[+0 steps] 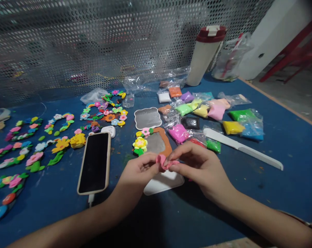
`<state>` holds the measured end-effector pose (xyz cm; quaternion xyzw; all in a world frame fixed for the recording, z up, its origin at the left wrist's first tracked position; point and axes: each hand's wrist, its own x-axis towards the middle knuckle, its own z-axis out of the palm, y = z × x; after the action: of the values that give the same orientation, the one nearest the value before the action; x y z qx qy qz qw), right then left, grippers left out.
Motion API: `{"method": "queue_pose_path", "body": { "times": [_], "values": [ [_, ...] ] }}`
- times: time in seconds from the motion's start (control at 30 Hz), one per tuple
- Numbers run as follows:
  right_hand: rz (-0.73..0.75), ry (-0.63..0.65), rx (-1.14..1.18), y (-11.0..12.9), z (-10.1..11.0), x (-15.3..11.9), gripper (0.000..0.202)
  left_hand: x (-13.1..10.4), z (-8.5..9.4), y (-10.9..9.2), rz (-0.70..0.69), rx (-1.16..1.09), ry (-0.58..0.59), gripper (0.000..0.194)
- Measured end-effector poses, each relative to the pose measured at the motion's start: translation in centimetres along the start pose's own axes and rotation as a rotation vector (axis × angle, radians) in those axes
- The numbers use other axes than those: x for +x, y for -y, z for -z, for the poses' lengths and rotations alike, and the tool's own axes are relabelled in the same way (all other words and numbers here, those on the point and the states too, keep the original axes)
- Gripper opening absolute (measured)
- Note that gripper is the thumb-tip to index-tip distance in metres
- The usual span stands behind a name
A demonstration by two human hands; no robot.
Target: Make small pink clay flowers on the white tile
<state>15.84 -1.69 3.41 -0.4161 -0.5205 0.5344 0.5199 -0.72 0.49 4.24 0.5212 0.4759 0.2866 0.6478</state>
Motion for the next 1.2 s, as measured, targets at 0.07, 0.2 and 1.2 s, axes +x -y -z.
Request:
{"method": "queue_pose_path", "body": {
  "times": [0.07,0.2,1.2],
  "values": [
    [0.016,0.025,0.004,-0.2,-0.2,0.1,0.006,-0.1,0.0,0.0,0.010,0.021,0.009,0.012],
    [0.027,0.024,-0.090,-0.7,-0.1,0.3,0.008,-0.5,-0.1,-0.1,0.009,0.107,0.050,0.013],
    [-0.167,0.023,0.219,-1.2,-0.1,0.2,0.010,-0.7,-0.1,0.3,0.132,0.091,-0.051,0.019]
  ]
}}
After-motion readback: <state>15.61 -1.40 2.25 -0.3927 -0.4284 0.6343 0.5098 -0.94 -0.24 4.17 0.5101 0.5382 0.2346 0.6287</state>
